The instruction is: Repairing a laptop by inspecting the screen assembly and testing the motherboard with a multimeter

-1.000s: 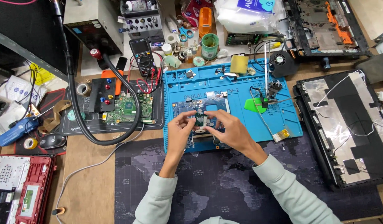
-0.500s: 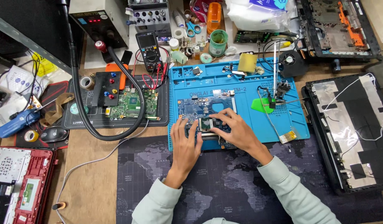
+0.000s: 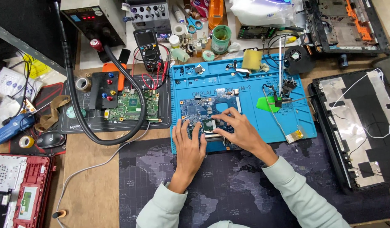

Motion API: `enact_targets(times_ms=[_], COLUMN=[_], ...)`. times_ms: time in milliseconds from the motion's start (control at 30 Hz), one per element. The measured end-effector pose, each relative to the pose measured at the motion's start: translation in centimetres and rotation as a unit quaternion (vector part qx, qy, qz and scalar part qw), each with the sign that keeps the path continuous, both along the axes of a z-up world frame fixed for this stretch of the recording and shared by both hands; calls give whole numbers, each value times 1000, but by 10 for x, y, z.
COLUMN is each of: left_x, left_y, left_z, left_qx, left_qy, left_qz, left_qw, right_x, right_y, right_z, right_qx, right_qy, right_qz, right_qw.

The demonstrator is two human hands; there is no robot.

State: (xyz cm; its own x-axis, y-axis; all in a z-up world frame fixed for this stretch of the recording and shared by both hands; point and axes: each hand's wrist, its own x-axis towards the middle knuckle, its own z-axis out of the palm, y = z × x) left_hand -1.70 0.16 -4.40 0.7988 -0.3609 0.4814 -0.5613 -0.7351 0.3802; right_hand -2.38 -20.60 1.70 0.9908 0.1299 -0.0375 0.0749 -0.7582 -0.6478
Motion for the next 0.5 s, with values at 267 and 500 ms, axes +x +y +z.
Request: enact_targets(times_ms=[267,500], left_x=[-1,-1], left_y=[-1,0], left_z=[3,4], left_qx=[1,2], left_qy=[-7,-8], left_qz=[-12,-16], left_qw=[1000,1000], right_x=[1,0], right_y=[0,-1], right_z=[6,2], right_qx=[22,28], right_qy=[6,12], right_qz=[10,7], right_qw=[1000,1000])
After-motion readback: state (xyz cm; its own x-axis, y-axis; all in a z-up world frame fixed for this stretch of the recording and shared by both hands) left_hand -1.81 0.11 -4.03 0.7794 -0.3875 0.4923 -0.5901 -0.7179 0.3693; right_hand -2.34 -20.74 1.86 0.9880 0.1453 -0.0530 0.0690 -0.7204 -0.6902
